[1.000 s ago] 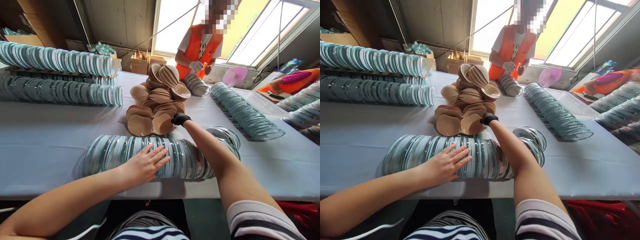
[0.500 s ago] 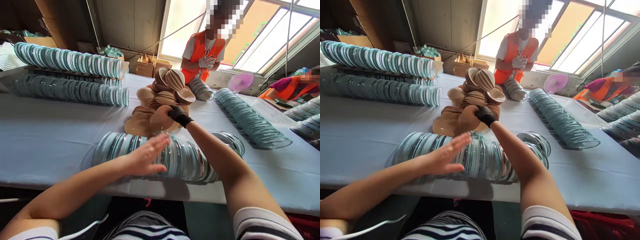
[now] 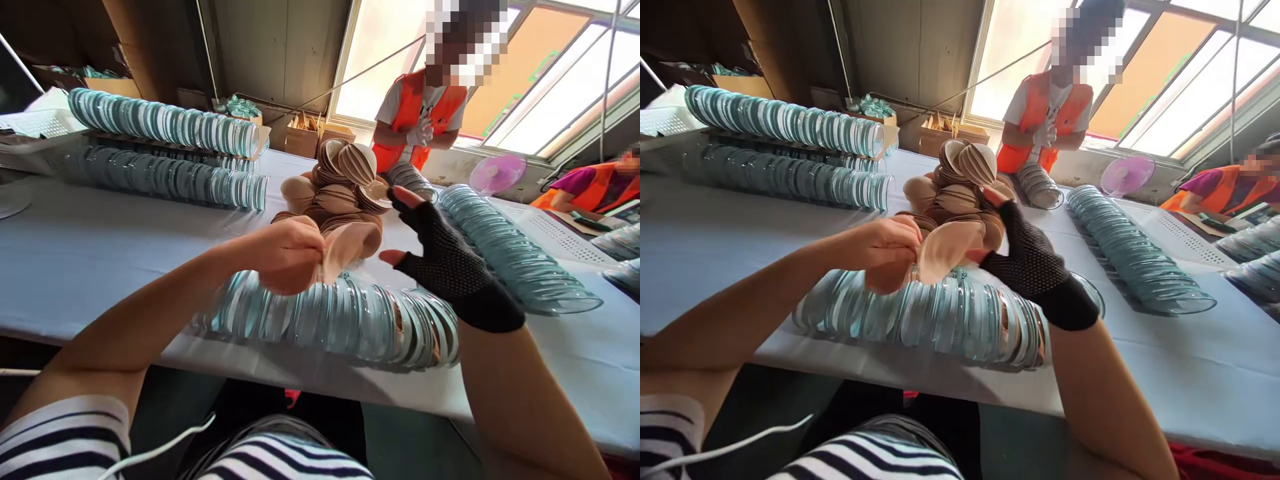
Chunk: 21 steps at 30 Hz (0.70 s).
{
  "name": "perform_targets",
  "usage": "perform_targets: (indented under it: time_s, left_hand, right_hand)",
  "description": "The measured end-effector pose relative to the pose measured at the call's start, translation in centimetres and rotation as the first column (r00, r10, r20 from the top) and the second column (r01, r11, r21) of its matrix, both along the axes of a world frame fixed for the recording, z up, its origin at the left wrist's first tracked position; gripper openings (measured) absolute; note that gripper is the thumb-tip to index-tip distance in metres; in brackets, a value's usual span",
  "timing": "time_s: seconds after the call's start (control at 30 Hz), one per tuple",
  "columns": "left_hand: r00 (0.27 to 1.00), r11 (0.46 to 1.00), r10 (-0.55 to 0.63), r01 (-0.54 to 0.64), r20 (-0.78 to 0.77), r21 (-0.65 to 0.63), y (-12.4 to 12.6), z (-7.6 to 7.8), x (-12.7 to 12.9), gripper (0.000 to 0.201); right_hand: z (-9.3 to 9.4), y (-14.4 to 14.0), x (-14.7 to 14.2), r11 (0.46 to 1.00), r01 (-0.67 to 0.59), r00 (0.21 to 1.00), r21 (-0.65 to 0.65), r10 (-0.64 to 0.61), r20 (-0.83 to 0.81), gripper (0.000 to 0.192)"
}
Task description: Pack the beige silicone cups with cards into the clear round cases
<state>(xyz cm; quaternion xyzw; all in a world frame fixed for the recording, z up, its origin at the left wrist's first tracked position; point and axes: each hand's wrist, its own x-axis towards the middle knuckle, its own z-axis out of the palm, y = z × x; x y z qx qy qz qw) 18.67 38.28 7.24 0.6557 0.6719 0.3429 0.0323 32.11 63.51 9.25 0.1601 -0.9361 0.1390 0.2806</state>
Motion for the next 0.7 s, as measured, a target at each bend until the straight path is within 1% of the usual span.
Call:
perform_targets:
  time_s: [0.03,0.07,0.1,0.13,0.2,0.23,0.27,0.37,0.43,0.53,0.6,0.7]
  left_hand:
    - [0.998,0.996,-0.063,0.063,0.001,-0.057,0.3,0.6,0.7,0.028]
    - [0.996,0.991,-0.093,0.094,0.009,-0.1,0.6,1.1,1.4,0.03]
    - [0.995,0.986,-0.094,0.096,0.018,-0.135,0.9,1.5,2.0,0.032]
    - [0.997,0.983,-0.073,0.075,0.022,-0.166,1.1,1.8,2.5,0.035]
    - [0.999,0.974,-0.033,0.031,-0.005,-0.224,1.3,2.1,3.2,0.04]
    - [0.999,0.97,-0.026,0.016,-0.036,-0.243,1.3,2.1,3.4,0.041]
    - [0.998,0.965,-0.014,-0.005,-0.069,-0.261,1.2,2.2,3.6,0.04]
    - [0.994,0.951,0.028,-0.061,-0.11,-0.302,0.8,2.4,4.0,0.032]
    - [0.995,0.945,0.054,-0.08,-0.089,-0.318,0.7,2.7,4.2,0.03]
    - [0.999,0.951,0.051,-0.054,-0.016,-0.304,0.6,3.0,4.3,0.027]
    - [0.996,0.953,0.069,-0.05,0.057,-0.298,0.4,3.2,4.2,0.026]
    - [0.973,0.959,0.108,-0.047,0.206,-0.281,0.0,3.7,3.5,0.023]
  right_hand:
    - [0.1,-0.9,0.0,0.997,-0.075,0.994,-0.02,0.077,0.082,0.065]
    - [0.1,-1.9,-0.1,0.988,-0.145,0.975,-0.051,0.152,0.162,0.064]
    - [0.0,-2.8,-0.5,0.976,-0.196,0.949,-0.097,0.214,0.232,0.059]
    - [-0.2,-3.5,-0.9,0.961,-0.223,0.92,-0.161,0.262,0.293,0.052]
    - [-0.7,-4.1,-1.7,0.929,-0.22,0.869,-0.297,0.325,0.373,0.037]
    - [-1.0,-4.1,-2.0,0.917,-0.215,0.851,-0.337,0.345,0.395,0.033]
    - [-1.3,-4.0,-2.2,0.911,-0.217,0.842,-0.35,0.356,0.405,0.031]
    - [-1.9,-3.2,-2.3,0.91,-0.275,0.844,-0.31,0.383,0.376,0.026]
    - [-2.2,-3.0,-2.2,0.906,-0.321,0.847,-0.274,0.405,0.344,0.024]
    - [-2.1,-3.3,-2.1,0.903,-0.363,0.871,-0.231,0.417,0.26,0.024]
    - [-1.4,-3.8,-1.9,0.915,-0.352,0.897,-0.197,0.39,0.206,0.023]
    - [0.5,-4.8,-1.4,0.946,-0.299,0.926,-0.124,0.319,0.202,0.02]
